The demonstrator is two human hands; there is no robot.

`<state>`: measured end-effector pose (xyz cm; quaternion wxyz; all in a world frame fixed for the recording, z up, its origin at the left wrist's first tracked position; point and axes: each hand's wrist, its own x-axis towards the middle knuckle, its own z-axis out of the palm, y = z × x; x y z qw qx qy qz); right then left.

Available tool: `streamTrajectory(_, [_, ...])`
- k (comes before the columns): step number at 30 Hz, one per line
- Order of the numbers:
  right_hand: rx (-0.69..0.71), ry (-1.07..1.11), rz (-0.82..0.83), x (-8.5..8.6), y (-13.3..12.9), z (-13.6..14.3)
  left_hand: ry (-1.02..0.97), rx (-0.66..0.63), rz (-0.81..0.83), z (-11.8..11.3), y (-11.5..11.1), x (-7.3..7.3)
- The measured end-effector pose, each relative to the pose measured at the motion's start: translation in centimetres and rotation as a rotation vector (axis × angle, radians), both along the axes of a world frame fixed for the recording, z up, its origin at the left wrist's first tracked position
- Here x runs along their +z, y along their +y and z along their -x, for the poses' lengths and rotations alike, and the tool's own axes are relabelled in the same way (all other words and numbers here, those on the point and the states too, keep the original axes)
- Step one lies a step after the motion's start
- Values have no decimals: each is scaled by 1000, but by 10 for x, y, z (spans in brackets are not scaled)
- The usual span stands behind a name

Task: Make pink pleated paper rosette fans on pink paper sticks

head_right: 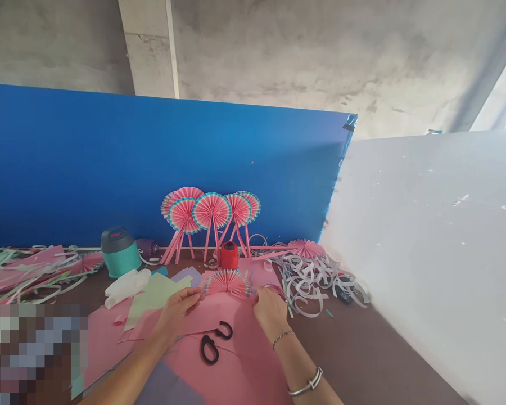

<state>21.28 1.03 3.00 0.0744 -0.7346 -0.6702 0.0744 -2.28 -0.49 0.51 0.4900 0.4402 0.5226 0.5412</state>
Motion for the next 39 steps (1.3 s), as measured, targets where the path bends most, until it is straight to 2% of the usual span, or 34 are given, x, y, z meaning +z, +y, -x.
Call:
streamTrajectory(15, [1, 8, -6, -4, 2, -1, 190, -24, -103, 1, 9, -9])
streamTrajectory(25, [25, 35, -27, -4, -2, 2, 461, -170, -272, -6, -5, -15])
streamTrajectory(33, [38, 34, -60, -9, 2, 2, 691, -197, -295, -4, -6, -11])
streamTrajectory(39, [60, 78, -50, -10, 1, 3, 672, -197, -311, -3, -7, -10])
